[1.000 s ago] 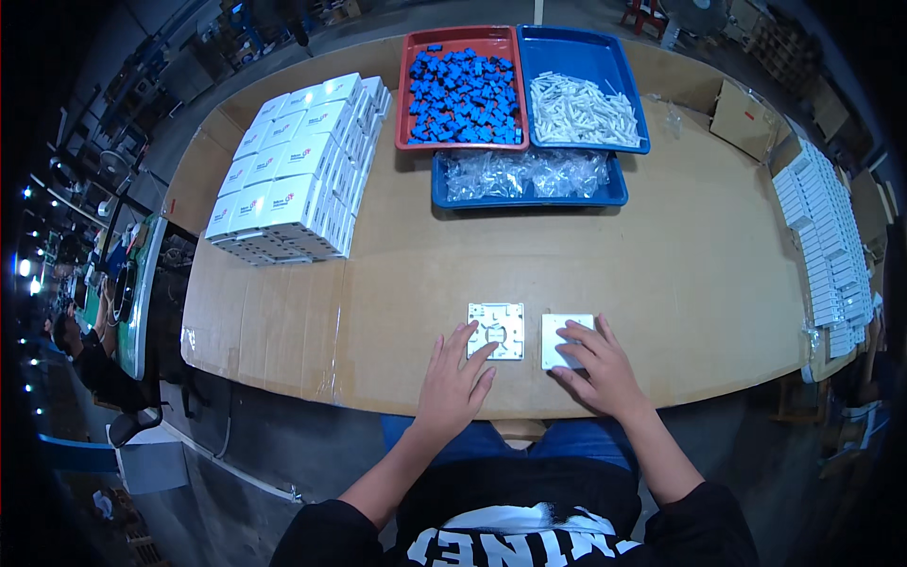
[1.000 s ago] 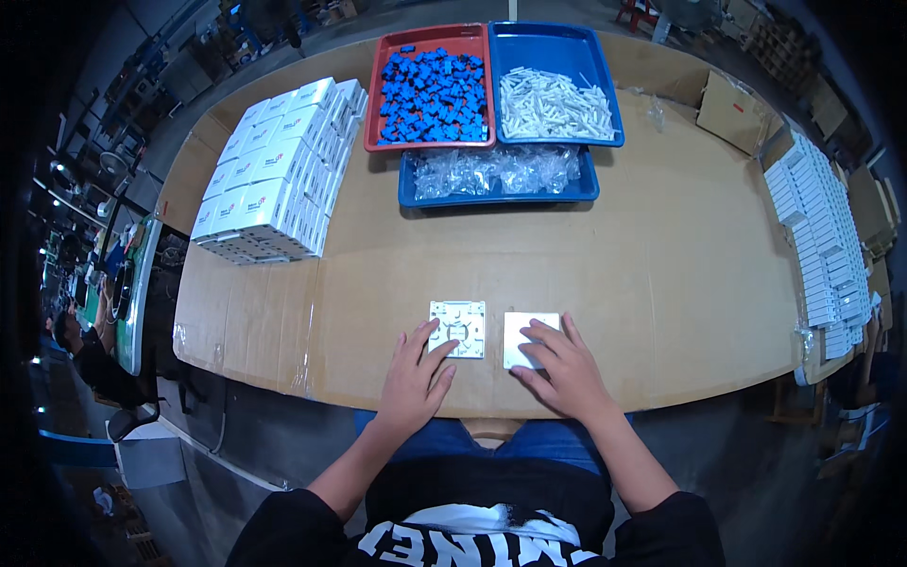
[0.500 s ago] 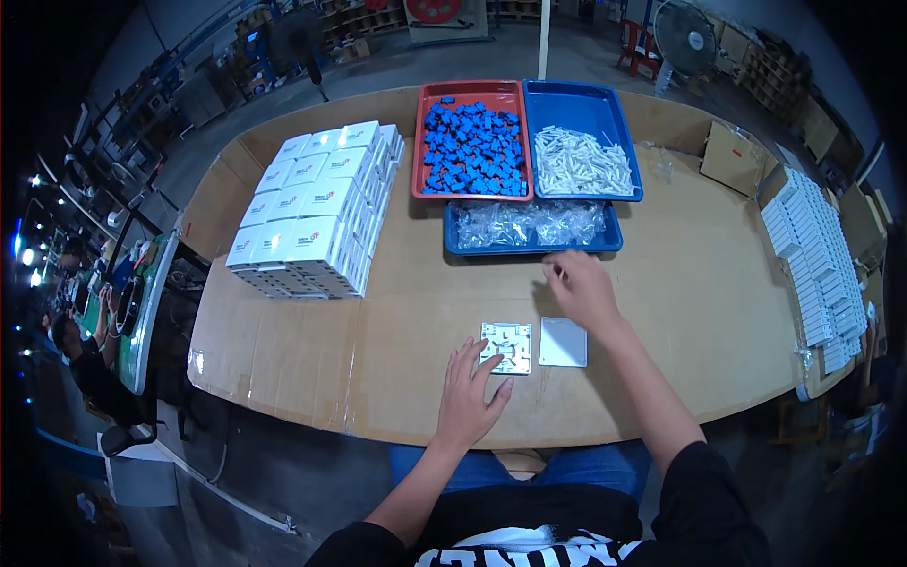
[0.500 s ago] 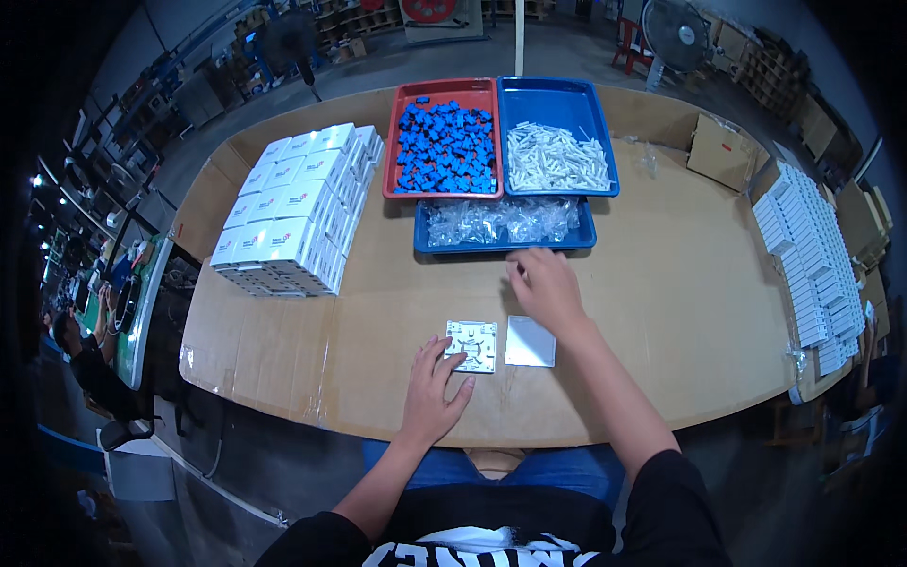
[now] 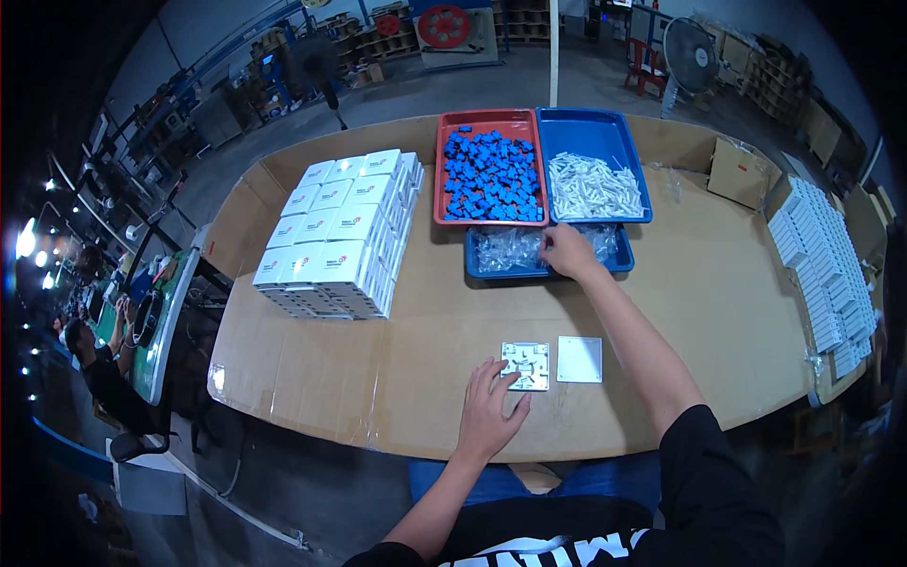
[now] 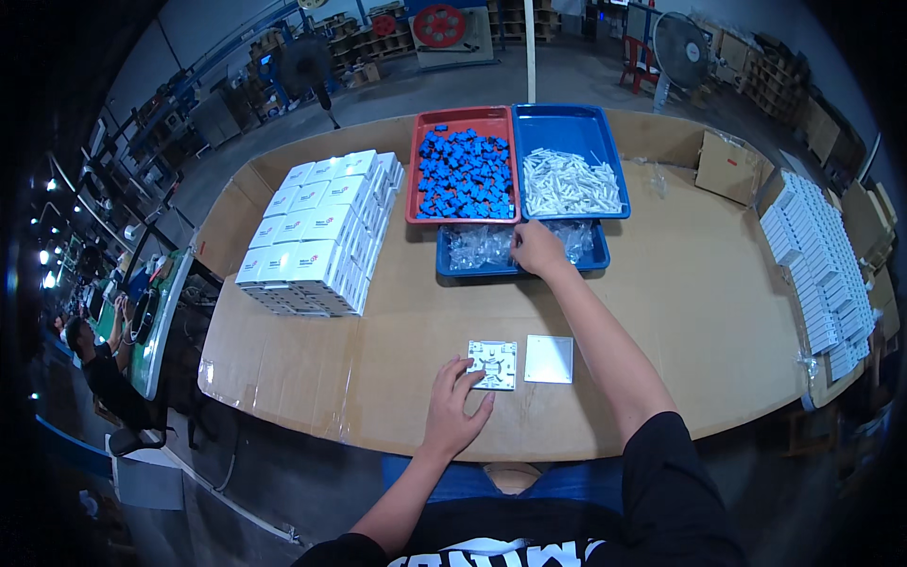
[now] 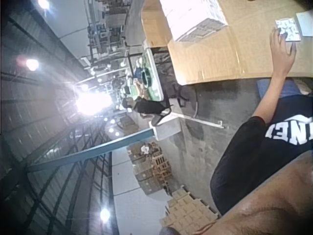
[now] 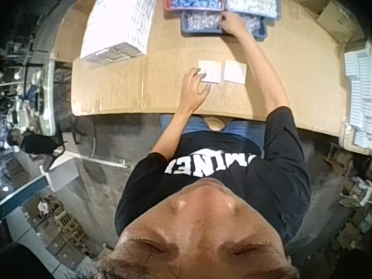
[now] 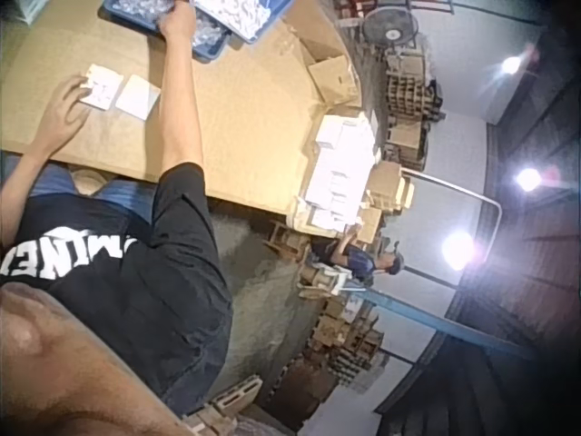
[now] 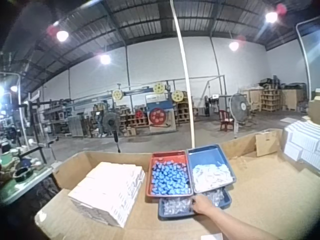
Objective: The person assembles electronic components by hand, inserting blue caps, white connectors, and a circuit board into a plastic housing, then places the finished unit onto a stack of completed units.
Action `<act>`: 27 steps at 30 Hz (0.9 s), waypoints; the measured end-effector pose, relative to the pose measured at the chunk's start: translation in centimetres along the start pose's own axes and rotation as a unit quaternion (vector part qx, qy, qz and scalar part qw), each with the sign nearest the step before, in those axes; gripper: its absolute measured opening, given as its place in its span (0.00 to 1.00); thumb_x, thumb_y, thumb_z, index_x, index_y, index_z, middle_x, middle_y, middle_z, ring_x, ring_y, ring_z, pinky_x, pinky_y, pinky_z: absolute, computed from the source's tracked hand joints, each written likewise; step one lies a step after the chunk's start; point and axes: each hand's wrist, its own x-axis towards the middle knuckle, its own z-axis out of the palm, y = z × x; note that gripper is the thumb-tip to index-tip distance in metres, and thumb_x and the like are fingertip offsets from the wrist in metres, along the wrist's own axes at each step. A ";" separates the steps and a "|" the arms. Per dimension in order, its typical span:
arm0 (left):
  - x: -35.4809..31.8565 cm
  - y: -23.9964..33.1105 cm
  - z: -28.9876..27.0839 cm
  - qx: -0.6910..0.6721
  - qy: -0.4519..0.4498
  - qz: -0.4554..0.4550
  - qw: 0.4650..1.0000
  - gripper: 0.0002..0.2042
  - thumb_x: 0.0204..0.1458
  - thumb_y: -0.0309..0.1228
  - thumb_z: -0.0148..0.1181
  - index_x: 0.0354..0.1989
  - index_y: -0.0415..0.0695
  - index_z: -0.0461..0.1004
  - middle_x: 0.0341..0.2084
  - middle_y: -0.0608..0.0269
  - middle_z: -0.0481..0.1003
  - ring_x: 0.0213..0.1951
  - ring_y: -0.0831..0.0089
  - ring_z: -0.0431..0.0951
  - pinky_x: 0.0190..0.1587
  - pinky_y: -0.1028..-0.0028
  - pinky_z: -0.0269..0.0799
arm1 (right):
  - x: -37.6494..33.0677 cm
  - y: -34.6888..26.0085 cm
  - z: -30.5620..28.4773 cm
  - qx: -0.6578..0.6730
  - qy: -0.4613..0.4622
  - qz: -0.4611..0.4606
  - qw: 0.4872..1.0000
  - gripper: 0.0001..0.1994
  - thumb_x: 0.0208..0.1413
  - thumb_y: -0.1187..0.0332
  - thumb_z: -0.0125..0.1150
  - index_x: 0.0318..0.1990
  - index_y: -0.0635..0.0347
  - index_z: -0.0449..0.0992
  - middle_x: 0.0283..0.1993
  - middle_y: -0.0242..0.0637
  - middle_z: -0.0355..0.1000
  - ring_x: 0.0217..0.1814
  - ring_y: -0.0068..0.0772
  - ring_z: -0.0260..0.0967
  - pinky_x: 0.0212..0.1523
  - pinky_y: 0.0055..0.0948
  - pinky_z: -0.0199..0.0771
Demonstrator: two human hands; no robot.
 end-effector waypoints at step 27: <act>-1.3 5.3 2.2 -0.464 0.077 -0.300 0.830 0.08 0.68 0.28 0.59 0.48 0.36 0.74 0.32 0.69 0.74 0.31 0.86 0.71 0.36 0.85 0.66 | -28.8 -4.5 -2.6 0.676 -0.098 0.213 0.699 0.13 0.61 0.80 0.67 0.53 0.71 0.79 0.52 0.46 0.79 0.48 0.27 0.79 0.52 0.26 0.82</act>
